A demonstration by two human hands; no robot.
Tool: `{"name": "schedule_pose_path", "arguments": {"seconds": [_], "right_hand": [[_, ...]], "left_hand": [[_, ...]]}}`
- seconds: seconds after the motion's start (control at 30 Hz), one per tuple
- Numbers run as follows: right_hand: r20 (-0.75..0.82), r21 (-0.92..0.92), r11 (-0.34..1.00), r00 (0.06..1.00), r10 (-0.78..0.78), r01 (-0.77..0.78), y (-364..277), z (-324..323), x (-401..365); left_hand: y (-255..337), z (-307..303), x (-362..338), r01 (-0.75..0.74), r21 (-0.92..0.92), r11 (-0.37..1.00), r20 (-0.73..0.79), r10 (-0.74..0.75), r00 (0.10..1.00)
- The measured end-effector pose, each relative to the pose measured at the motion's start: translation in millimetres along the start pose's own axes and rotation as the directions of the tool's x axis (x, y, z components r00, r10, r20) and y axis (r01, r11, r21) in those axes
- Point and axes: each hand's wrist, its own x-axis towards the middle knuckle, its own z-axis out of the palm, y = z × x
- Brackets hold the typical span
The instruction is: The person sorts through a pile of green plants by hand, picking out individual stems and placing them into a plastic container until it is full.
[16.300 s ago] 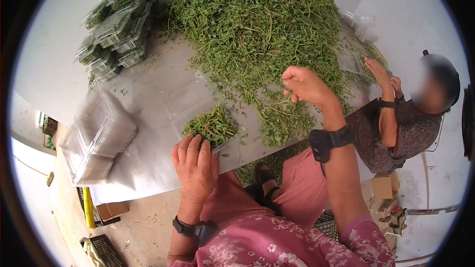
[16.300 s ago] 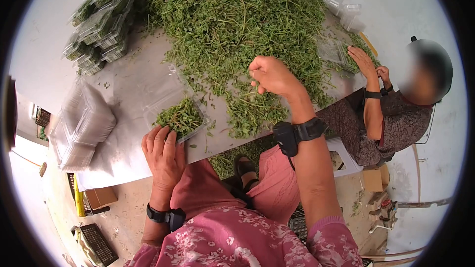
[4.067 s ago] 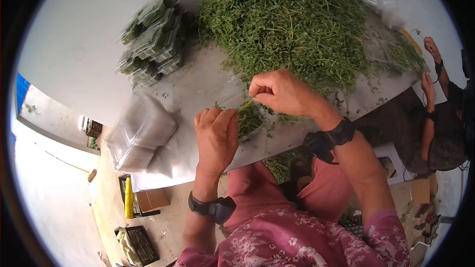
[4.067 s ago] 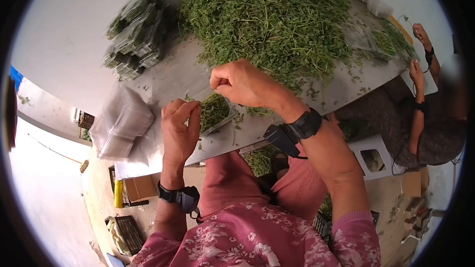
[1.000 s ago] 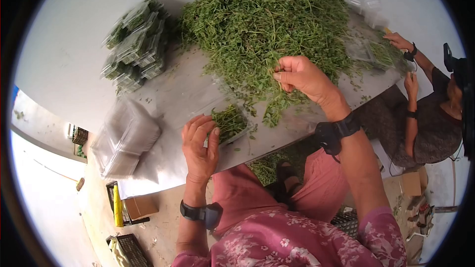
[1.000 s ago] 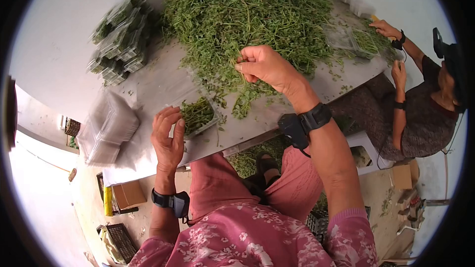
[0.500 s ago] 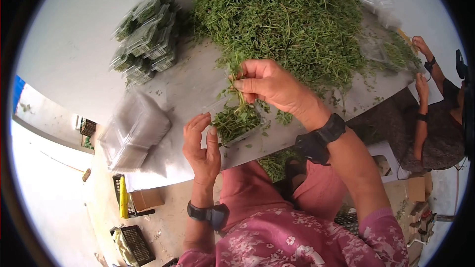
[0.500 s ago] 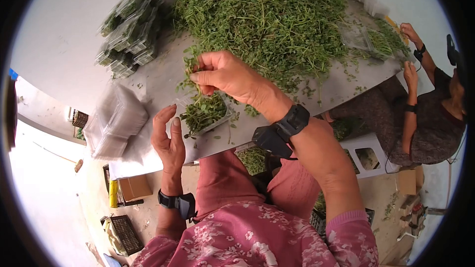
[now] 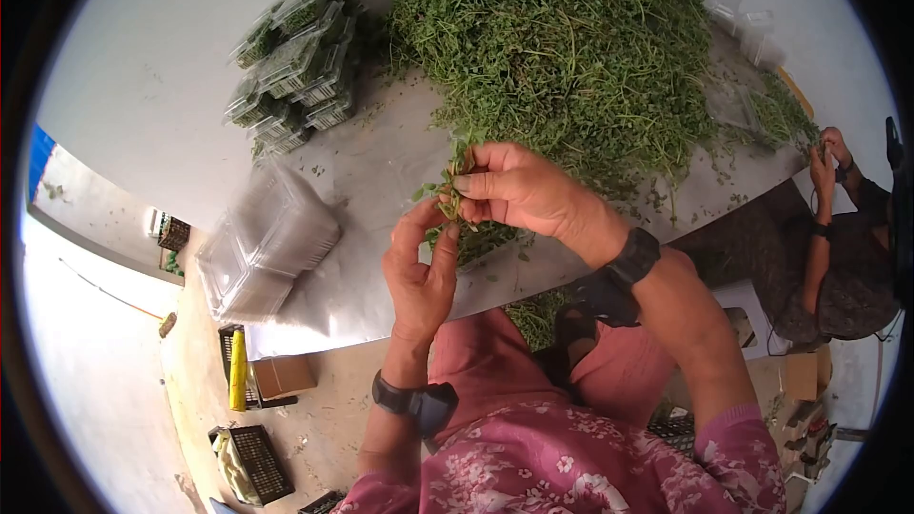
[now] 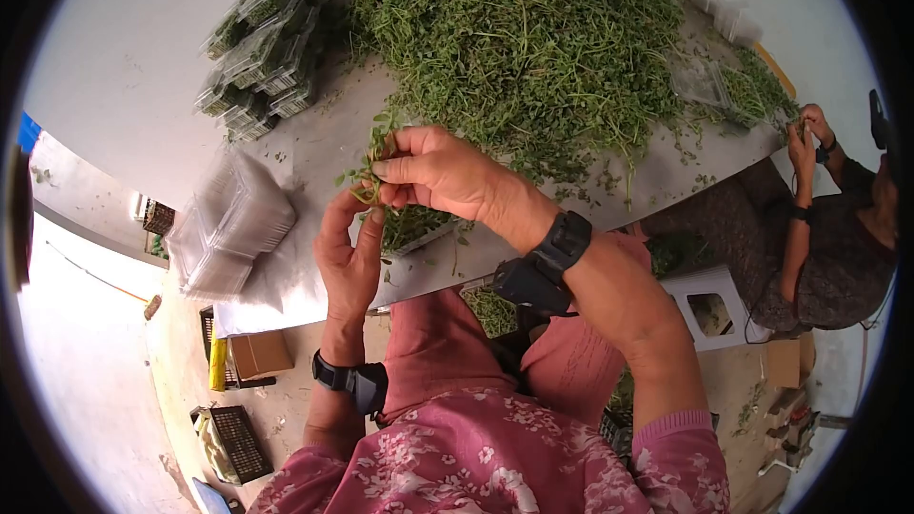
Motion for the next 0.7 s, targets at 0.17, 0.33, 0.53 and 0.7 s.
{"name": "schedule_pose_path", "arguments": {"seconds": [0.17,0.33,0.53,0.7], "right_hand": [[-0.027,-0.125,0.992,1.000,-0.002,-0.001,-3.2,0.2,-1.6],[-0.108,-0.388,0.922,0.993,-0.057,0.011,-8.4,1.1,-1.2],[-0.174,-0.241,0.971,0.984,-0.041,-0.002,1.2,14.4,-2.9],[-0.100,-0.249,0.968,0.992,-0.071,0.044,12.7,14.7,0.0]], "left_hand": [[-10.3,0.4,-0.8,0.049,-0.062,0.997,-0.055,-0.052,0.997],[-13.4,-3.5,0.8,0.006,-0.075,0.997,-0.116,-0.015,0.993],[1.3,-11.9,-0.2,-0.050,0.065,0.997,-0.042,0.052,0.998],[8.7,-1.0,-0.9,0.037,-0.048,0.998,0.008,-0.037,0.999]]}}
